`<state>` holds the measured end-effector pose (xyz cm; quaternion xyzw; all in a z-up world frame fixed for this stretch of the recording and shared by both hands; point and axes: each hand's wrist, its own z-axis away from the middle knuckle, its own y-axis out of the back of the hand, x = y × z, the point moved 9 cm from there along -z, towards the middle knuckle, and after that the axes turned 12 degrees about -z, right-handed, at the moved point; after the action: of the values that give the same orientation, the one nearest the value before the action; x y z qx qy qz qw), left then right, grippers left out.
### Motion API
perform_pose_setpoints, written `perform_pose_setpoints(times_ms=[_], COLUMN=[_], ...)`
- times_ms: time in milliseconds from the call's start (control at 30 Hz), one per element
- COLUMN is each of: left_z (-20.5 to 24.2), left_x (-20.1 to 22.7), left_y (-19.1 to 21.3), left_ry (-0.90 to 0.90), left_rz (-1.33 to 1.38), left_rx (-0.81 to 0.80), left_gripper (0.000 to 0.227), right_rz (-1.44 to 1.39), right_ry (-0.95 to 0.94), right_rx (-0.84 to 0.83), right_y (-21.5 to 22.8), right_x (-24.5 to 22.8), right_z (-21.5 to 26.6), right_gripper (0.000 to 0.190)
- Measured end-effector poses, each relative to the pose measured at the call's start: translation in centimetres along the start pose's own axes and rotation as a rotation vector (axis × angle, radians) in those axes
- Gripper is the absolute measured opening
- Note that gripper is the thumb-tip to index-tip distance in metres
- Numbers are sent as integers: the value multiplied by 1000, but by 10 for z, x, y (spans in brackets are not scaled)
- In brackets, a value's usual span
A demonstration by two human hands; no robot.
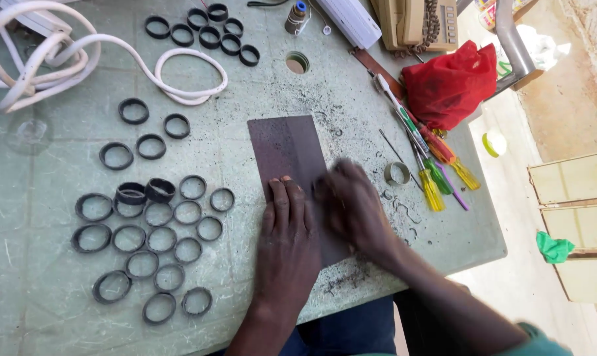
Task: The person sits at a workbench and smooths small black metal rings using a sanding block. They pick up a ring, rub it against the sandpaper, and occasionally inspect the edges by hand before placing it back on the table. The process is repeated for multiple rings throughout the video.
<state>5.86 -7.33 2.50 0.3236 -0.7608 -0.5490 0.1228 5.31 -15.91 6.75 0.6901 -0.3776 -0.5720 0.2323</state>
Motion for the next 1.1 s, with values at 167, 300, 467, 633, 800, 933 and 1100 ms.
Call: perform_pose_setpoints(times_ms=[167, 300, 467, 633, 800, 933, 1100], left_z=[2, 6, 6, 7, 5, 4, 5], left_x=[-3, -4, -3, -2, -11, -13, 2], left_y=[1, -8, -9, -9, 12, 14, -7], left_ry=[26, 46, 9, 15, 30, 30, -13], left_rz=[35, 82, 89, 44, 88, 104, 26], left_rx=[79, 115, 77, 84, 111, 108, -13], left_gripper=[50, 51, 55, 52, 45, 43, 56], right_rz=[11, -600, -1230, -1344, -73, 91, 171], right_ry=[123, -130, -558, -516, -101, -132, -143], right_rx=[111, 112, 63, -16, -32, -92, -96], right_y=[10, 30, 9, 5, 6, -12, -24], right_x=[45, 70, 65, 43, 4, -9, -24], right_z=[-96, -69, 17, 34, 26, 40, 82], right_gripper=[13, 21, 25, 31, 23, 26, 8])
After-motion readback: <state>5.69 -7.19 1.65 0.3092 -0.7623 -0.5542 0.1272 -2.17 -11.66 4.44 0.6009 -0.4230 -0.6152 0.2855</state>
